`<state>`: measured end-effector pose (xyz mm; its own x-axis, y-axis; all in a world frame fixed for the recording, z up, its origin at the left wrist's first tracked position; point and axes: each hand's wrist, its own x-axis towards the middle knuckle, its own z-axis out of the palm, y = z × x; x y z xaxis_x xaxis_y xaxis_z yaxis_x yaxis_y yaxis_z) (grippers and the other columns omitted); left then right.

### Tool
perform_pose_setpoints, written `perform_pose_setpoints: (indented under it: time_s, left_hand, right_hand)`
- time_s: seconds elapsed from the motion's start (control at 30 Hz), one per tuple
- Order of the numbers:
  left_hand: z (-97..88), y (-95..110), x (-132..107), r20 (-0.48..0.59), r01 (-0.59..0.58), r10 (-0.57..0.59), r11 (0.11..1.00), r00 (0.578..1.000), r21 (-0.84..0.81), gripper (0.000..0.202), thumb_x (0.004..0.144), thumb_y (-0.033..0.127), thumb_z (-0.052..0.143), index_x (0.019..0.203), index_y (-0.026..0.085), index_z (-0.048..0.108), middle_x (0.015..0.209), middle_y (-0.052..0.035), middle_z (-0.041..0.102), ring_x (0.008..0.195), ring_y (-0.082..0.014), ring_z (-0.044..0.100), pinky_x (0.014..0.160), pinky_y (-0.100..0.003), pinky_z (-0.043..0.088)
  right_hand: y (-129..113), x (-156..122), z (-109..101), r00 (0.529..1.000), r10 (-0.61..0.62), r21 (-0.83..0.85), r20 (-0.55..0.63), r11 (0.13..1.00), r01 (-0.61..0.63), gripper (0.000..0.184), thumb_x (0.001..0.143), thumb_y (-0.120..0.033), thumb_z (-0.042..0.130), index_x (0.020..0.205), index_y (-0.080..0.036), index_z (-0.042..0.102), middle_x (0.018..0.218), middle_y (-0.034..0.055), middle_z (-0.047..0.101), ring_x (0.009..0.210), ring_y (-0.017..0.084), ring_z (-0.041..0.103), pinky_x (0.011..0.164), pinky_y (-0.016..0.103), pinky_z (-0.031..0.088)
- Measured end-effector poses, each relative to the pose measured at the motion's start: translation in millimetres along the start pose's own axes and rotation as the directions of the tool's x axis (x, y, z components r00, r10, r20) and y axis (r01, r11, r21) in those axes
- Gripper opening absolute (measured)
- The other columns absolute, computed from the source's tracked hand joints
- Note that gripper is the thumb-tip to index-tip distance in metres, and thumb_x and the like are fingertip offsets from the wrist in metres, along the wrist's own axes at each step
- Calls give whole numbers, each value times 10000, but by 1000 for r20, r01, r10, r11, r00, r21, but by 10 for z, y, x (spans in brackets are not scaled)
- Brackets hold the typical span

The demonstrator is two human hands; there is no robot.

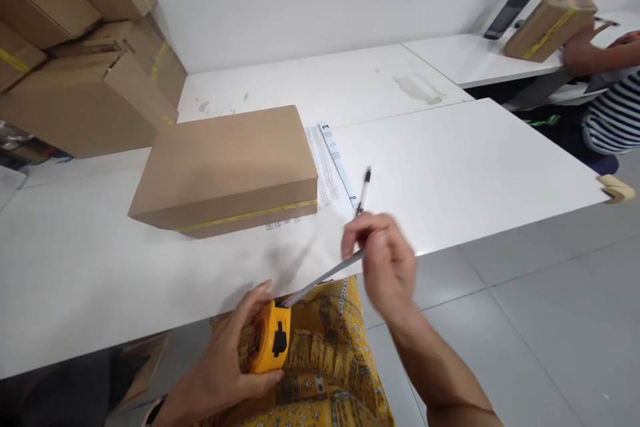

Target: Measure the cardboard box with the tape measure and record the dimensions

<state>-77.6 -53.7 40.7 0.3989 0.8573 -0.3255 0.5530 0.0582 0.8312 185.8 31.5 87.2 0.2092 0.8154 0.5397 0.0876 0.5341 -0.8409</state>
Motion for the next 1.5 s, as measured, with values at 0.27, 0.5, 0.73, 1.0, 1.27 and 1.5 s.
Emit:
perform_pose_setpoints:
  time_s: [0.27,0.5,0.73,1.0,1.27,1.5]
  left_hand:
    - [-101,247,-38,-334,-358,409,911,849,206,893,681,415,902,1464,380,475,1308,-106,689,1120,-362,705,885,-484,619]
    - [-1002,693,185,-551,-112,680,673,484,731,742,767,375,853,1448,343,558,1294,-39,691,1125,-287,695,947,-457,620]
    - [-1587,692,945,-470,-7,745,536,473,844,396,925,432,652,1308,343,691,1488,16,612,1278,-339,642,1095,-567,536]
    - [-1554,718,1119,-384,-37,702,503,600,863,806,862,648,685,1568,368,415,1637,-42,419,1420,-455,470,1109,-702,483]
    - [-1542,797,1381,-429,2,669,538,606,843,823,843,711,660,1560,377,430,1624,-11,429,1418,-473,461,1061,-712,501]
    - [-1587,927,1941,-396,-111,675,577,623,809,857,838,786,580,1557,352,411,1676,60,331,1505,-408,347,1231,-620,333]
  right_hand:
    - [269,-471,320,879,-355,-249,317,864,438,326,1026,-337,420,1279,-217,587,680,7,640,545,170,585,484,307,482]
    - [892,295,-424,951,189,-814,-243,493,-306,309,979,-459,484,1090,-202,614,796,48,696,690,203,626,670,342,455]
    - [1124,614,-522,859,512,-959,-16,234,-157,548,1001,-493,407,1447,-192,510,1147,188,720,913,324,667,720,399,443]
    - [1219,501,-734,933,337,-864,125,500,-64,443,991,-220,321,1241,-175,684,975,131,701,812,251,658,744,405,498]
    - [1092,357,-558,902,276,-764,331,640,85,325,972,-391,580,1265,-260,626,1231,100,702,1066,288,674,869,463,544]
    - [1075,364,-564,878,327,-793,350,602,91,279,1005,-378,538,1238,-254,632,1232,99,711,1002,276,700,810,443,568]
